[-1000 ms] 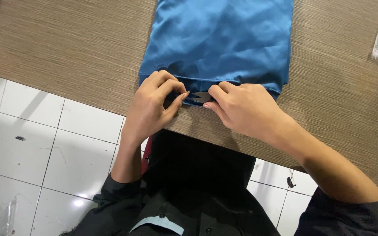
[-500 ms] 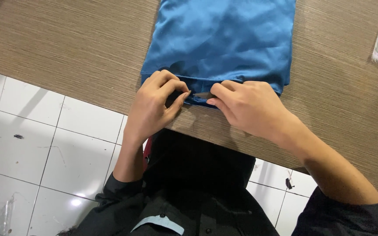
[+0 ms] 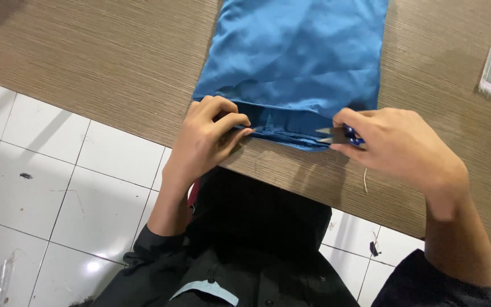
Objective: Trimming loose threads from blue fabric garments using small scissors on a workbench.
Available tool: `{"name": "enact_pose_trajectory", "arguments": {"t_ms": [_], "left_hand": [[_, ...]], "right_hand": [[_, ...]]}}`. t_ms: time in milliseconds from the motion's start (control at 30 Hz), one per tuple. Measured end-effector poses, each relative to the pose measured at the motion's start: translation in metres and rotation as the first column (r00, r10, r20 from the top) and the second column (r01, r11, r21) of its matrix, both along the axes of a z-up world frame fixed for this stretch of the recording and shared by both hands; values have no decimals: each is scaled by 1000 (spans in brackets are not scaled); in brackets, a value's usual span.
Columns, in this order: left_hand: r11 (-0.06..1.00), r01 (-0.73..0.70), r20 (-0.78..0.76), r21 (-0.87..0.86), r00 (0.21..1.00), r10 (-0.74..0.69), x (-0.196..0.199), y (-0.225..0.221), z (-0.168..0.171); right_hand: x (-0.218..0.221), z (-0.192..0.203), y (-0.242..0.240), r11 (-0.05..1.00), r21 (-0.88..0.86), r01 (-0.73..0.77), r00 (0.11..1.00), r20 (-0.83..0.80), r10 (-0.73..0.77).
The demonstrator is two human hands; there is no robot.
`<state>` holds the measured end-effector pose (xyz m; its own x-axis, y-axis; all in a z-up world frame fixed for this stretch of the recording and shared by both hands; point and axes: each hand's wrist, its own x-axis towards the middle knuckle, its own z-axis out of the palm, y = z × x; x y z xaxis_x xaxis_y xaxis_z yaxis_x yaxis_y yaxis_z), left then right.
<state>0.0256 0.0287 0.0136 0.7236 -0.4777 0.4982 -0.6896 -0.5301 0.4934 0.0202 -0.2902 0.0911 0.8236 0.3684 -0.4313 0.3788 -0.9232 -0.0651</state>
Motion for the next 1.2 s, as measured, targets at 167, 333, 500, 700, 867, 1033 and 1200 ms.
{"name": "enact_pose_trajectory", "arguments": {"t_ms": [167, 333, 500, 700, 867, 1033, 1200], "left_hand": [[973, -90, 123, 214, 990, 65, -1, 8, 6], [949, -76, 118, 307, 992, 41, 4, 11, 11], [895, -54, 93, 443, 996, 13, 15, 8, 19], [949, 45, 25, 313, 998, -55, 35, 12, 16], [960, -35, 126, 278, 992, 0, 47, 6, 8], [947, -183, 194, 264, 972, 134, 41, -5, 16], [944, -215, 311, 251, 941, 132, 35, -14, 16]], "right_hand": [[-1, -2, -7, 996, -88, 3, 999, -44, -7], [-5, 5, -21, 980, 193, -52, 997, 72, 39], [-1, -7, -33, 957, 289, -11, 983, 179, -43], [6, -18, -33, 948, 314, 54, 972, 201, -122], [16, -40, -40, 926, 378, -19, 946, 307, -106], [19, -42, -38, 912, 407, -41, 929, 353, -115], [20, -51, -40, 941, 334, -51, 904, 417, -99]]}}
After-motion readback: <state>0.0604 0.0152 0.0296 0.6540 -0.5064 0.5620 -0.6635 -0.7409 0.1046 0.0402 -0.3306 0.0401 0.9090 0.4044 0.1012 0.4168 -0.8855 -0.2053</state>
